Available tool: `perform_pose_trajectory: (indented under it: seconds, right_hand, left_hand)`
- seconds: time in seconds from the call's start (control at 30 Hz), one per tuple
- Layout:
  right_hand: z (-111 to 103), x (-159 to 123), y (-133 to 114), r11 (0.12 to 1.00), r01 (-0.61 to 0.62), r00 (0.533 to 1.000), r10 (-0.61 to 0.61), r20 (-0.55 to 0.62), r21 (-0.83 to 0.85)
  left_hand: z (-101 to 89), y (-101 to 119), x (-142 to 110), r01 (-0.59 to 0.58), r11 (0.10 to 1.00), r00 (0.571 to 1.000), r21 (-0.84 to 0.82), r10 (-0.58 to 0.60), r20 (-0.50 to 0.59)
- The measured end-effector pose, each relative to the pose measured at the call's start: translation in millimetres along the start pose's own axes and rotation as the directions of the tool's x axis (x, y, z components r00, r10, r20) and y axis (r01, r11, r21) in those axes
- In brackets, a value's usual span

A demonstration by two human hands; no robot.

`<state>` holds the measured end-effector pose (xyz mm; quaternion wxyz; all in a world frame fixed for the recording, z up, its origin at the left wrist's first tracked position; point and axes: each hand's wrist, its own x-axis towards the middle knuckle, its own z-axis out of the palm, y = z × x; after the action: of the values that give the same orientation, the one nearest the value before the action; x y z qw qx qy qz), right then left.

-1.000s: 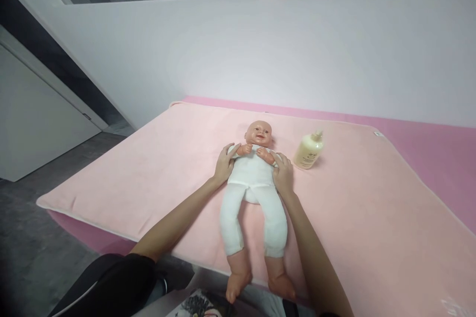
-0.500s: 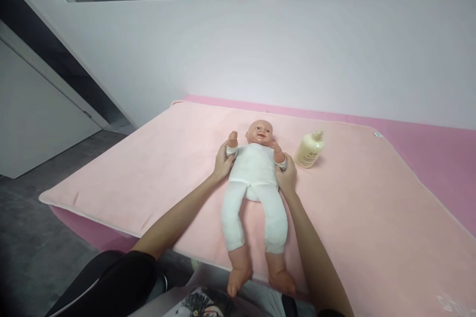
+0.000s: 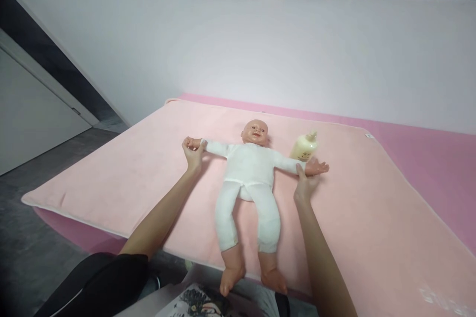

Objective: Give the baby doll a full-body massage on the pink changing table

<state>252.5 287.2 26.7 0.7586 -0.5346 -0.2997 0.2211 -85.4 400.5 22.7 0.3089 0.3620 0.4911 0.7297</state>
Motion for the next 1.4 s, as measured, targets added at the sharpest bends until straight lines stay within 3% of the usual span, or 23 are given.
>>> perform_pose_trajectory:
  seconds: [0.13, 0.23, 0.37, 0.53, 0.67, 0.77, 0.9, 1.0, 1.07, 1.1, 1.17, 1.27, 1.33, 1.4]
  right_hand:
    - [-9.6, 5.2, 10.4, 0.989, -0.126, 0.99, 0.13, -0.051, 0.08]
    - [-10.9, 9.4, 13.7, 0.984, -0.135, 0.986, 0.145, -0.082, 0.118]
    - [-21.3, 23.6, 10.3, 0.937, -0.167, 0.959, 0.227, -0.17, 0.308]
    - [-38.6, 38.8, 3.5, 0.789, -0.425, 0.878, 0.478, -0.009, 0.443]
    - [-37.3, 36.9, 7.0, 0.809, -0.406, 0.889, 0.457, -0.021, 0.424]
    - [-31.9, 33.1, 14.0, 0.921, -0.251, 0.926, 0.319, -0.203, 0.298]
    - [-29.6, 27.5, 14.5, 0.997, -0.075, 0.939, 0.081, -0.335, 0.031]
    - [-32.3, 16.9, 6.7, 0.981, -0.009, 0.899, -0.077, -0.431, -0.194]
    - [-34.4, 3.4, 2.0, 0.959, 0.021, 0.858, -0.163, -0.487, -0.283]
    - [-35.4, -5.5, 0.4, 0.958, 0.022, 0.856, -0.166, -0.49, -0.285]
    - [-37.0, -27.2, -2.0, 0.973, -0.011, 0.893, -0.095, -0.44, -0.231]
    - [-40.0, -66.0, -8.8, 0.975, -0.12, 0.957, 0.063, -0.283, -0.189]
    - [-43.3, -93.5, -18.2, 0.961, -0.21, 0.97, 0.182, -0.162, -0.177]
    - [-48.2, -120.5, -30.3, 0.943, -0.301, 0.954, 0.297, -0.05, -0.143]
  left_hand:
    - [-4.4, -2.2, 6.3, 0.081, 0.995, 0.996, -0.058, -0.083, -0.03]
    - [-7.9, -2.0, 11.1, 0.123, 0.991, 0.991, -0.056, -0.125, -0.04]
    - [-16.1, -4.7, 19.0, 0.024, 0.996, 1.0, 0.087, -0.023, -0.013]
    - [-29.5, -8.9, 27.0, -0.083, 0.956, 0.996, 0.281, 0.085, 0.006]
    - [-33.1, -5.1, 24.2, -0.194, 0.883, 0.981, 0.428, 0.169, 0.096]
    - [-30.0, 1.5, 16.1, -0.38, 0.724, 0.925, 0.575, 0.287, 0.25]
    - [-15.2, 10.6, -10.7, -0.612, 0.544, 0.79, 0.574, 0.385, 0.477]
    - [2.6, 16.3, -43.5, -0.746, 0.541, 0.629, 0.39, 0.377, 0.68]
    - [12.6, 19.1, -64.0, -0.772, 0.595, 0.498, 0.224, 0.348, 0.794]
    - [16.1, 20.1, -71.6, -0.758, 0.628, 0.464, 0.176, 0.33, 0.822]
    - [19.4, 20.7, -80.2, -0.711, 0.686, 0.459, 0.154, 0.286, 0.841]
    - [19.2, 18.8, -79.5, -0.641, 0.735, 0.531, 0.222, 0.216, 0.819]
    - [18.6, 16.3, -76.0, -0.619, 0.744, 0.553, 0.251, 0.186, 0.812]
    - [18.5, 13.8, -73.6, -0.617, 0.745, 0.548, 0.255, 0.174, 0.818]
